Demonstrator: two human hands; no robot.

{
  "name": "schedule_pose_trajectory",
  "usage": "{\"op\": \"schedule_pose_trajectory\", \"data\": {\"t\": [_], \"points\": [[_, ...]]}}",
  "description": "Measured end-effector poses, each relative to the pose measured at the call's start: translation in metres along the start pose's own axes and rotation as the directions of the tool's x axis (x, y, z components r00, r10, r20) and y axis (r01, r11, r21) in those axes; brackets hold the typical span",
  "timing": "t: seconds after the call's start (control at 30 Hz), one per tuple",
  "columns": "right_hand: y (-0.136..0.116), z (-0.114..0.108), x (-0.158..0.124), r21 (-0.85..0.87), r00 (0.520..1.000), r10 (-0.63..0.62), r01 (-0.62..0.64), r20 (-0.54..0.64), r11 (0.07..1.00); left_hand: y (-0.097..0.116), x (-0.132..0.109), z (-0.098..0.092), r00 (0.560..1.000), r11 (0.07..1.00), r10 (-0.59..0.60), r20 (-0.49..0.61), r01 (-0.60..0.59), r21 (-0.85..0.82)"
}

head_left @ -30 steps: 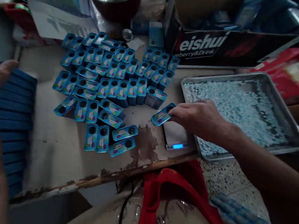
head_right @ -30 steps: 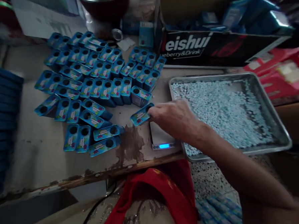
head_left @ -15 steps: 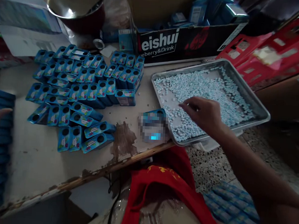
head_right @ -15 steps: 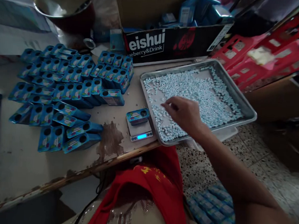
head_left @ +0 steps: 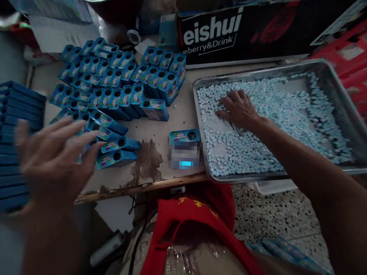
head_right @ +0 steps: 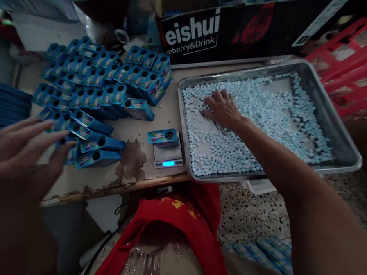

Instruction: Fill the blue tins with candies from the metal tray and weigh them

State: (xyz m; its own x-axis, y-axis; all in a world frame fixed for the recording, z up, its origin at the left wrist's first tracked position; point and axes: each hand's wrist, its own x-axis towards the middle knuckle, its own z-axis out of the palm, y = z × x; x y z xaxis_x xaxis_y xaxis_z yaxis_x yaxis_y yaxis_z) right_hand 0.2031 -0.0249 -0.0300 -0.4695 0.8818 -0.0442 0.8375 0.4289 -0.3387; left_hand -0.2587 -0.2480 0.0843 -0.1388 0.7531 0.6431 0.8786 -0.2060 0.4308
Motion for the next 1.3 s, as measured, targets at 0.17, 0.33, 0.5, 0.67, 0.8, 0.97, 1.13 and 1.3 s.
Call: {"op": "schedule_pose_trajectory", "data": {"t": [0.17, 0.33, 0.5, 0.67, 0.8, 0.97, 1.13, 1.3], "points": [[-0.014, 0.001, -0.023, -0.101, 0.994, 0.106, -0.106, -0.008, 0.989, 0.058, -0.042, 0.066, 0.965, 0.977, 0.202, 0.168, -0.210, 0.033], [-0.019, -0.002, -0.054, 0.535, 0.881, 0.457, -0.331, -0.120, 0.778, 0.072, -0.066, 0.137, 0.938, 0.965, -0.084, 0.337, 0.161, -0.208], [-0.028, -0.004, -0.073, 0.677, 0.969, 0.249, -0.178, -0.008, 0.714, 0.071, -0.063, 0.182, 0.867, 0.929, -0.102, 0.489, 0.259, -0.264], [-0.039, -0.007, -0.076, 0.399, 0.976, -0.186, 0.127, 0.111, 0.908, 0.078, -0.064, 0.191, 0.814, 0.915, -0.197, 0.546, 0.353, -0.197], [-0.041, 0.000, -0.071, 0.460, 0.991, -0.020, 0.078, -0.131, 0.885, 0.077, -0.057, 0.189, 0.829, 0.904, -0.150, 0.538, 0.336, -0.266], [-0.057, 0.016, -0.065, 0.968, 0.909, 0.337, -0.246, 0.246, -0.046, 0.114, 0.007, 0.184, 0.827, 0.946, 0.301, 0.476, -0.194, -0.261], [-0.067, 0.022, -0.051, 0.791, 0.843, 0.320, -0.184, 0.432, -0.584, 0.174, 0.064, 0.207, 0.666, 0.816, 0.572, 0.479, -0.522, -0.249], [-0.062, 0.027, -0.041, 0.696, 0.830, 0.330, -0.094, 0.450, -0.712, 0.173, 0.077, 0.237, 0.708, 0.842, 0.536, 0.460, -0.483, -0.239]]}}
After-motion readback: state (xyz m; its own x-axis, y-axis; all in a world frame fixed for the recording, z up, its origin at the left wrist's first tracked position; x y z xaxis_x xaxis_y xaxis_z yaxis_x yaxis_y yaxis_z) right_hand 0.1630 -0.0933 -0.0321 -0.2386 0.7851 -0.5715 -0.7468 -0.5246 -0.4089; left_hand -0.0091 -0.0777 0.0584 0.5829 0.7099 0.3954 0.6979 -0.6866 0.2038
